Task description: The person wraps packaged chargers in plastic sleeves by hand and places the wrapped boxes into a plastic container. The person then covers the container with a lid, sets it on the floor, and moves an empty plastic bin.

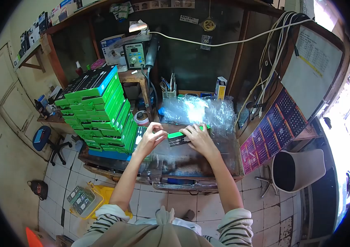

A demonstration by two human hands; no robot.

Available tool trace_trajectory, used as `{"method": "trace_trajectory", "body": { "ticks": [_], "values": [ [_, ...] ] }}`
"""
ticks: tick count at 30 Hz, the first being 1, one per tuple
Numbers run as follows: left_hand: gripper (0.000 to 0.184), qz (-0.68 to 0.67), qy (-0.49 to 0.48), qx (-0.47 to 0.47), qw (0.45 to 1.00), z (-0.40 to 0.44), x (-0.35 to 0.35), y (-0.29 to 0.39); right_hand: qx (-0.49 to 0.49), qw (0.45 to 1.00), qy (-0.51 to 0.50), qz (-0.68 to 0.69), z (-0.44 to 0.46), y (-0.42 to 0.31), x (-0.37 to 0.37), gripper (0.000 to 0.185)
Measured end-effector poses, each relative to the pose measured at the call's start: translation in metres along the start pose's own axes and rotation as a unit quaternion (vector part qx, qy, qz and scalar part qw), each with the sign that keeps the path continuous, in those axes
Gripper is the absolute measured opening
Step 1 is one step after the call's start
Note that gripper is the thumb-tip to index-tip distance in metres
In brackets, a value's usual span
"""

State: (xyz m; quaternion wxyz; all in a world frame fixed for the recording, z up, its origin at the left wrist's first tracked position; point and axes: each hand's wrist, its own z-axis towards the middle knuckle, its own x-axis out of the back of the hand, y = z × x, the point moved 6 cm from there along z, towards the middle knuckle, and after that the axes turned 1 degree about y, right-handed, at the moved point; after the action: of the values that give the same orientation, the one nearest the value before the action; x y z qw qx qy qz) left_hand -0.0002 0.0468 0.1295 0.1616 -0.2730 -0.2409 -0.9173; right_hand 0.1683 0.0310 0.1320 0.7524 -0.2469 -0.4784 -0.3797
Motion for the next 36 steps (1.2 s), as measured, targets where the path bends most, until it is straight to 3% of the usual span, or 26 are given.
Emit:
{"method": "trace_trajectory", "body": {
  "ticks": [6, 11, 12, 16, 18, 22, 25, 29, 31, 33, 36],
  "values": [
    [0.021, -0.02, -0.01, 0.028, 0.999, -0.002, -0.016, -0.003, 0.021, 1.0, 0.011, -0.002, 0.002, -0.009, -0.006, 0.064],
    [0.043, -0.214, -0.023, 0.204, 0.955, -0.013, -0.03, -0.025, 0.012, 1.0, 0.019, 0.0, 0.002, -0.007, -0.005, 0.065],
    [0.049, -0.245, -0.024, 0.186, 0.951, -0.013, -0.03, -0.022, 0.008, 1.0, 0.019, 0.001, 0.002, -0.007, -0.004, 0.065],
    [0.054, -0.257, -0.035, 0.156, 0.953, -0.011, -0.027, -0.016, 0.016, 0.999, 0.036, -0.014, 0.002, -0.008, 0.002, 0.066],
    [0.061, -0.261, -0.067, 0.244, 0.932, -0.013, -0.031, -0.022, 0.017, 0.999, 0.017, -0.037, 0.002, -0.007, -0.003, 0.067],
    [0.061, -0.265, -0.08, 0.269, 0.922, -0.015, -0.039, -0.025, 0.03, 0.997, 0.002, -0.073, 0.002, -0.011, -0.005, 0.068],
    [0.057, -0.277, -0.013, 0.269, 0.923, -0.019, -0.036, -0.031, -0.032, 0.996, 0.077, -0.011, -0.001, -0.008, 0.015, 0.067],
    [0.047, -0.283, 0.006, 0.285, 0.916, -0.029, -0.042, -0.046, -0.145, 0.97, 0.196, 0.017, -0.009, 0.021, 0.021, 0.061],
    [0.045, -0.301, 0.007, 0.284, 0.91, -0.033, -0.05, -0.053, -0.279, 0.878, 0.28, 0.272, -0.02, 0.053, 0.002, 0.054],
    [0.046, -0.331, 0.049, 0.277, 0.901, -0.033, -0.051, -0.053, -0.287, 0.867, 0.289, 0.288, -0.021, 0.056, -0.006, 0.05],
    [0.047, -0.345, 0.034, 0.307, 0.886, -0.035, -0.053, -0.049, -0.296, 0.846, 0.3, 0.328, -0.019, 0.056, -0.005, 0.041]
  ]
}}
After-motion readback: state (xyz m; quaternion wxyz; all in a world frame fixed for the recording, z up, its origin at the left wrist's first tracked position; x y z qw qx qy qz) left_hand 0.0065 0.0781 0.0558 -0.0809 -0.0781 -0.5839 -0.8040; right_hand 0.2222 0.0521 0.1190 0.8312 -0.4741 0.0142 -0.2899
